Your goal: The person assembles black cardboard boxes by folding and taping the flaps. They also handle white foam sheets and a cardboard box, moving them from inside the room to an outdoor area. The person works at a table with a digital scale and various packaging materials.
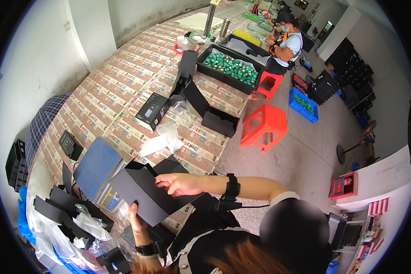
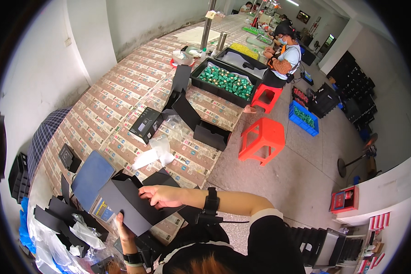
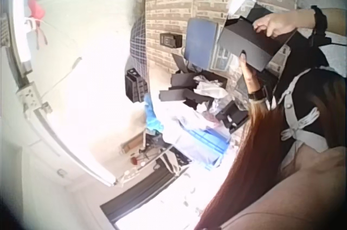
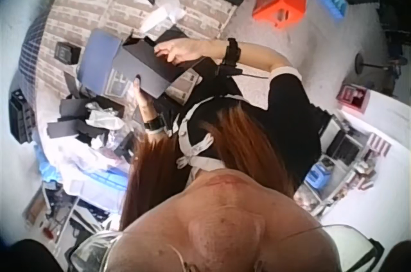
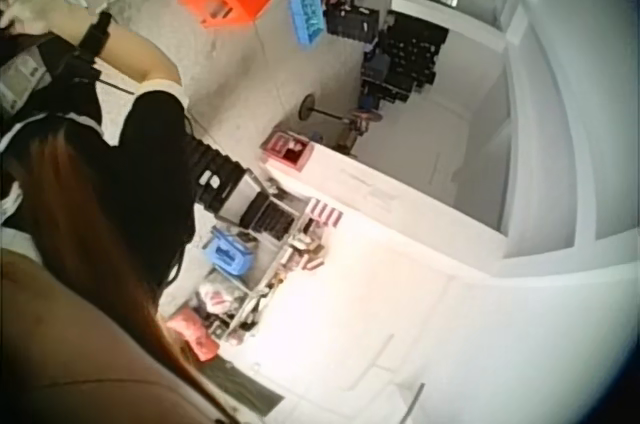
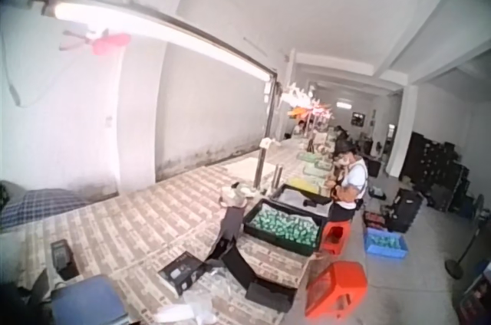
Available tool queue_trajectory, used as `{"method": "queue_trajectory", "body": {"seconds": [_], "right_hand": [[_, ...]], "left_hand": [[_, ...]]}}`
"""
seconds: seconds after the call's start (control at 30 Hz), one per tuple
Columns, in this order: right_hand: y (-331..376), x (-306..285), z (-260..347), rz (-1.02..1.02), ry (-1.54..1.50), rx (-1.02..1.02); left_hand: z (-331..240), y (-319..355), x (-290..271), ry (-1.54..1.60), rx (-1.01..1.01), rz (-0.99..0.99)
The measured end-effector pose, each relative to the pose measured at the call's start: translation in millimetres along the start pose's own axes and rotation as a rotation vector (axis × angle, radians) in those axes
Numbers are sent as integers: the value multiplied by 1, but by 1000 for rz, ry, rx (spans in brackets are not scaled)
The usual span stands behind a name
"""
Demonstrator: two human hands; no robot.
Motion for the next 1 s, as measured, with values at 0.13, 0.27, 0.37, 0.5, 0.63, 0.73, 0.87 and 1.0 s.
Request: {"method": "queue_trajectory", "body": {"seconds": [0.13, 0.27, 0.37, 0.5, 0.63, 0.73, 0.87, 1.0], "right_hand": [[-1, 30, 14, 165, 55, 49], [1, 48, 15, 179, 723, 250], [11, 73, 32, 345, 876, 244], [-12, 89, 40, 471, 1463, -11], [-31, 76, 29, 144, 1905, -494], [-40, 62, 26, 168, 1553, -129], [-33, 40, 28, 38, 1432, -102], [-31, 40, -23, 239, 1867, 35]], "left_hand": [[-14, 6, 3, -27, -43, 69], [-14, 2, -13, -20, -89, -198], [-17, -5, -36, 9, -93, -69], [-18, -8, -12, 258, 44, -30], [3, -11, 4, 613, -85, 50], [30, -7, -21, 659, -122, 20], [11, 11, -11, 554, -120, -44], [21, 20, -12, 372, -303, -8]]}}
Point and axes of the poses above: each hand's wrist, its own y-axis away from the middle knuckle, its own x-axis out of the palm, z = x × y, the point moved 4 cm from there along -y, towards the middle knuckle, and after that the axes turned 4 degrees about z, right-handed, at the moved point
